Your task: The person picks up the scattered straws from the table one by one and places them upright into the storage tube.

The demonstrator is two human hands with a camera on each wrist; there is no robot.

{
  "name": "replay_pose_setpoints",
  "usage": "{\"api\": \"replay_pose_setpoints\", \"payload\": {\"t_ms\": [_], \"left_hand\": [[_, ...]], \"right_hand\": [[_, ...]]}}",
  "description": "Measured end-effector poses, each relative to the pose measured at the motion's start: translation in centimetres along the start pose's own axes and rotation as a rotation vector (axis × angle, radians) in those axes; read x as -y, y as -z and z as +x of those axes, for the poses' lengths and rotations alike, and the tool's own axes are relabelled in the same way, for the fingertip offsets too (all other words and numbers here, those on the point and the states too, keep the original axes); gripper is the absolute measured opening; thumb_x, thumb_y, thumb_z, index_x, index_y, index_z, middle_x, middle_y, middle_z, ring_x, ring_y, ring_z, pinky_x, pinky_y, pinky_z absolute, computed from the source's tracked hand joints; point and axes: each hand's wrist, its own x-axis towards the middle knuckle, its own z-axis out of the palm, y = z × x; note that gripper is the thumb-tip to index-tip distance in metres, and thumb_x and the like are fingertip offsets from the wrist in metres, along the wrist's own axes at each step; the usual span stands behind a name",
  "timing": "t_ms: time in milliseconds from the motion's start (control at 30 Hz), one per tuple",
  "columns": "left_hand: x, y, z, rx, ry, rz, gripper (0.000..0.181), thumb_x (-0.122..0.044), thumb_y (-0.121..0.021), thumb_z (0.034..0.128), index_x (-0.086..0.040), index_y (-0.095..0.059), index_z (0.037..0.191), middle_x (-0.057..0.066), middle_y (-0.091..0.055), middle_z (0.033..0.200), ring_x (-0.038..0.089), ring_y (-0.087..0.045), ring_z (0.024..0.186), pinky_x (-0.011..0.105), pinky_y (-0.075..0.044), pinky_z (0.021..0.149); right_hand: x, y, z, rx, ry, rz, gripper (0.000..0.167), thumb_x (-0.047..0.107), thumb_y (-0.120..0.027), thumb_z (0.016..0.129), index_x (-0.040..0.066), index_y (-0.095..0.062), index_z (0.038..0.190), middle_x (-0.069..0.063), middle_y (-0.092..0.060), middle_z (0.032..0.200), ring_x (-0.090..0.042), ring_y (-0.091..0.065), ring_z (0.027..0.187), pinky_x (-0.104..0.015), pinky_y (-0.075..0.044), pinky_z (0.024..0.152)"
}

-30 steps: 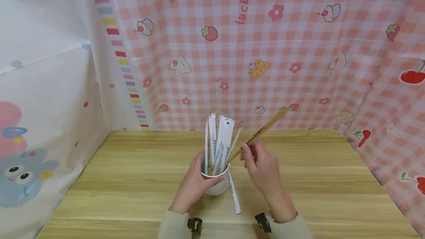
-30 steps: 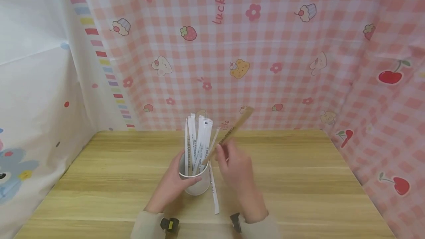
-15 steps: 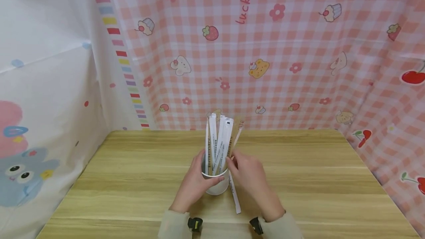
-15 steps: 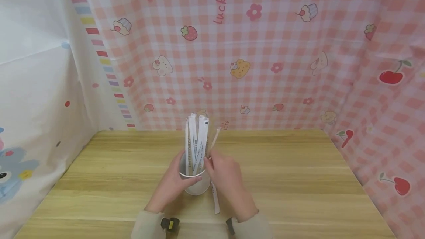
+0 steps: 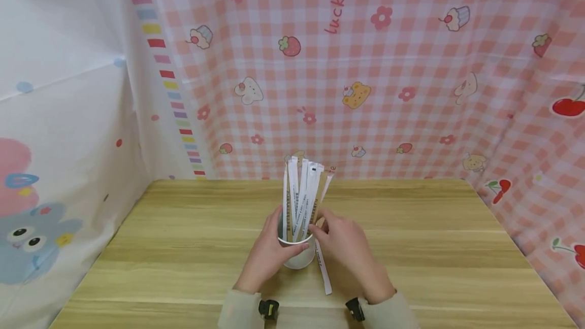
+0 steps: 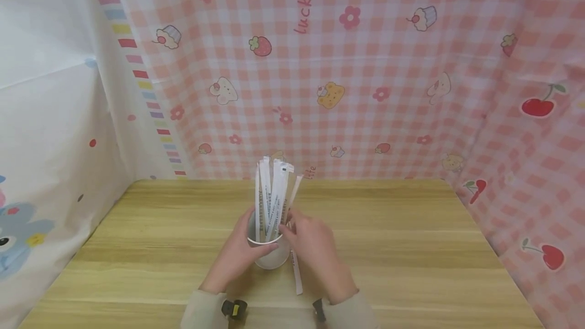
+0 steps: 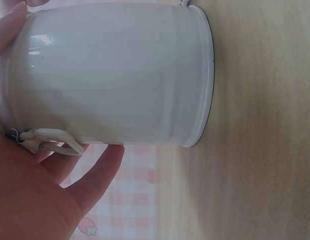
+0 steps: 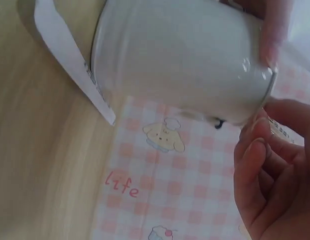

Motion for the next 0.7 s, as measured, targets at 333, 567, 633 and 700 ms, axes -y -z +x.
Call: {"api": "replay_pose_setpoints", "payload": {"t_ms": [333,567,633,700], "left_hand": [[0.1,0.0,0.0,-0.010,0.001,0.004,0.099,-0.056,-0.072,0.0617,-0.025,-0.021,0.141,-0.002,-0.032,0.136,0.019,-0.041,0.116,0.046,-0.036,0.092],[0.0,0.1,-0.1,-0.004,0.019,0.009,0.101,-0.060,-0.070,0.0602,-0.026,-0.020,0.141,-0.002,-0.031,0.138,0.020,-0.040,0.118,0.047,-0.035,0.093],[-0.1,0.1,-0.1,-0.003,0.018,0.009,0.101,-0.060,-0.070,0.0603,-0.027,-0.019,0.141,-0.003,-0.031,0.137,0.019,-0.040,0.117,0.047,-0.035,0.093],[-0.1,0.1,-0.1,-0.003,0.013,0.008,0.100,-0.059,-0.070,0.0606,-0.028,-0.020,0.140,-0.003,-0.032,0.137,0.020,-0.041,0.117,0.047,-0.035,0.093]], "right_hand": [[-1.3,0.2,0.1,0.104,-0.117,0.011,0.010,0.017,-0.055,0.082,0.013,-0.061,0.088,0.008,-0.053,0.063,-0.007,-0.046,0.052,-0.025,-0.038,0.047],[-2.2,-1.5,-0.2,0.334,-0.200,-0.021,0.028,0.033,-0.060,0.081,0.008,-0.063,0.093,-0.002,-0.062,0.078,-0.016,-0.053,0.066,-0.034,-0.044,0.057],[-2.3,-1.9,-0.4,0.355,-0.213,-0.024,0.029,0.035,-0.061,0.080,0.008,-0.063,0.089,-0.001,-0.061,0.076,-0.016,-0.051,0.063,-0.034,-0.042,0.056],[-2.2,-2.1,-0.5,0.365,-0.220,-0.027,0.027,0.036,-0.063,0.078,0.009,-0.062,0.083,0.000,-0.057,0.071,-0.016,-0.049,0.059,-0.033,-0.040,0.053]]}}
